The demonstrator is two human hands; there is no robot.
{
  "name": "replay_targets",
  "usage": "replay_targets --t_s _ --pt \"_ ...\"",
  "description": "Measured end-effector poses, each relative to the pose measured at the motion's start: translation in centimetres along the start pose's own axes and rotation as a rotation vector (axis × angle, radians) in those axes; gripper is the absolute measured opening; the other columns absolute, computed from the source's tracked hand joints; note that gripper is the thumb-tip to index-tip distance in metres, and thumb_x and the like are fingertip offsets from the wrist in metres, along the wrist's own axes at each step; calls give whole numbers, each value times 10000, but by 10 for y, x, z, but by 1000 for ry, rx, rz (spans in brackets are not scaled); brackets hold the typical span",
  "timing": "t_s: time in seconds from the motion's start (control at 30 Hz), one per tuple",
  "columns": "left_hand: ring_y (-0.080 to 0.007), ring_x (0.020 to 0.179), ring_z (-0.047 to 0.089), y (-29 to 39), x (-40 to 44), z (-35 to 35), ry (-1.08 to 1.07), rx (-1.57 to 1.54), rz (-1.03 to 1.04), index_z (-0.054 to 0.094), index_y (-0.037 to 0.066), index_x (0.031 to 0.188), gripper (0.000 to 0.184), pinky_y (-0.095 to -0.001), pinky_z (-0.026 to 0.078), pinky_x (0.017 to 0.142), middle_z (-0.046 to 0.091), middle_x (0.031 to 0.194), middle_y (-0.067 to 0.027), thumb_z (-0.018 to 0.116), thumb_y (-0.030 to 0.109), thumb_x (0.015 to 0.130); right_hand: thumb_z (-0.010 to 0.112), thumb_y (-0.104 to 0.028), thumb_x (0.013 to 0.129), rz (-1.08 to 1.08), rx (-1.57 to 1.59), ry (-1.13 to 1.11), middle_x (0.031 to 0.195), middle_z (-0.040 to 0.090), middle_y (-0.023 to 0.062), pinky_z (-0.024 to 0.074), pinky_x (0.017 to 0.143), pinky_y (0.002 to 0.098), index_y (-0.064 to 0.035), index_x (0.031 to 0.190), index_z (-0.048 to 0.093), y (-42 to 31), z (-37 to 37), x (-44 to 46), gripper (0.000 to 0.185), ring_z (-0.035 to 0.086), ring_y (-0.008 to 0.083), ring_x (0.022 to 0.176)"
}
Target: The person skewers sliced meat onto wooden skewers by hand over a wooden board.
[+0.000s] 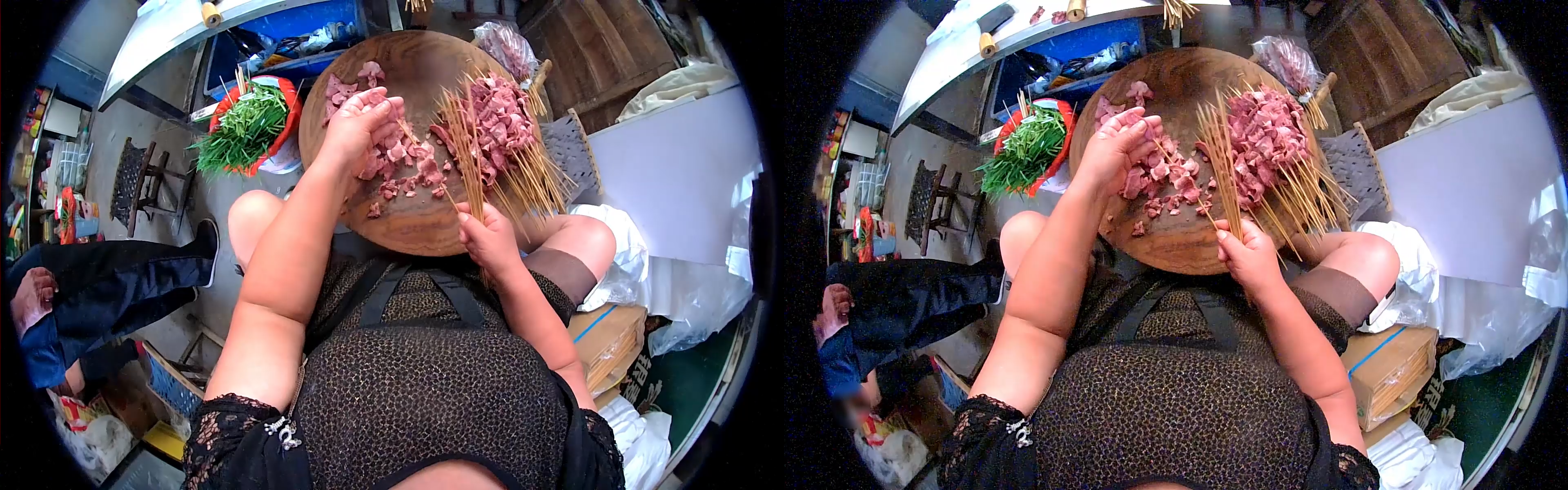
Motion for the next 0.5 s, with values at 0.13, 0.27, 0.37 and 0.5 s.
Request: replay_targets --t_s 0.13,0.27,0.37,0.5 --pt "-196 963 586 -1 -3 1 -28 -41 -44 442 37 1132 292 -284 515 774 580 1076 -134 548 84 864 525 -101 874 -59 41 13 637 493 -18 314 446 177 -29 1029 530 3 3 -1 171 407 42 498" --pt "-218 982 582 -1 -5 3 -95 -38 -73 439 29 1152 306 -325 500 834 577 1081 -140 537 107 873 519 -90 878 -193 -51 37 668 501 -25 364 512 179 -12 1023 540 6 0 5 166 445 44 564" --pt "-231 987 581 6 -11 8 -127 -16 -127 433 18 1171 326 -347 487 865 576 1082 -143 530 120 877 519 -87 878 -230 -143 64 680 505 -32 376 535 179 -6 1015 552 2 -8 7 163 454 42 582" --pt "-239 989 582 3 -10 9 -240 23 -190 422 1 1197 357 -356 484 870 577 1083 -147 528 119 877 535 -94 869 -237 -159 47 681 509 -34 378 538 176 -7 1015 562 -3 -15 10 173 461 40 586"
Point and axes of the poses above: each hand's wrist, its own x-axis towards the middle knuckle, its own z-axis out of the palm, y = z × x, the point moved 3 cm from there along x, towards the middle knuckle
